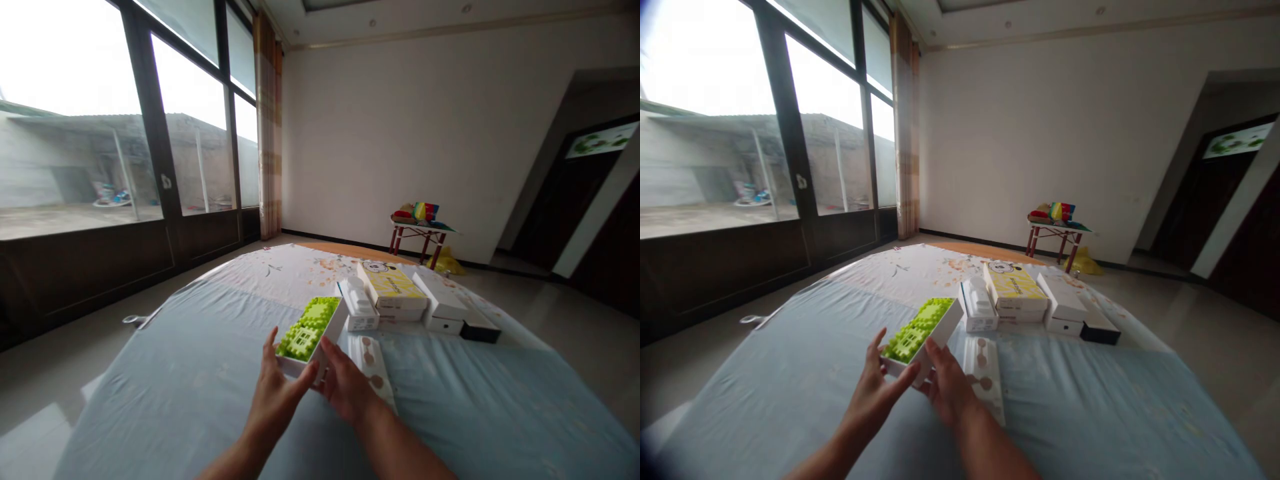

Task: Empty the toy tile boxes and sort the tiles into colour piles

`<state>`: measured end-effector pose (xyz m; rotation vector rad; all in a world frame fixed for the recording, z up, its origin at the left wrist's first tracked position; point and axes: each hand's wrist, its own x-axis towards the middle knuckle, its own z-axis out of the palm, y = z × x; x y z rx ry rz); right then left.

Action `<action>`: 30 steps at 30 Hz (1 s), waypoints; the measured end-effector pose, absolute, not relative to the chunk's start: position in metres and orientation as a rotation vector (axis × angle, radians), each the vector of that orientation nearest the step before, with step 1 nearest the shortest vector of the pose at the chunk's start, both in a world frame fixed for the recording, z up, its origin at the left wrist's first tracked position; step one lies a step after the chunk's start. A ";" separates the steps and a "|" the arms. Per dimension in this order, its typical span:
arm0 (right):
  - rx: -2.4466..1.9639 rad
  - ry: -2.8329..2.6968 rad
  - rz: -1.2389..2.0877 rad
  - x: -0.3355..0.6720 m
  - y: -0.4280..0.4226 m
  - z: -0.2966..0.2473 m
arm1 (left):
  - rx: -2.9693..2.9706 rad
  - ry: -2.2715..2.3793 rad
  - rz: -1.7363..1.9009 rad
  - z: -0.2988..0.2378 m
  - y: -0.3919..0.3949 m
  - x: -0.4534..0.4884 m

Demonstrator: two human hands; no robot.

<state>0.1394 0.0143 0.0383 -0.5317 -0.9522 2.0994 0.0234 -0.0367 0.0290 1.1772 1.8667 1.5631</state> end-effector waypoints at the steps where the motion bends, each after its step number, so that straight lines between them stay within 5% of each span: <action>1: -0.481 -0.906 2.139 0.135 0.014 0.039 | 1.191 1.848 1.552 0.028 -0.039 0.025; 7: -0.453 -0.778 2.318 0.129 0.021 0.025 | 1.347 1.704 1.443 0.034 -0.039 0.000; 16: -0.659 -1.077 2.410 0.101 0.030 0.031 | 1.069 2.064 1.834 -0.002 -0.014 -0.114; 30: -0.892 -1.525 1.810 0.162 0.040 0.049 | 1.138 1.850 1.710 -0.018 -0.004 -0.112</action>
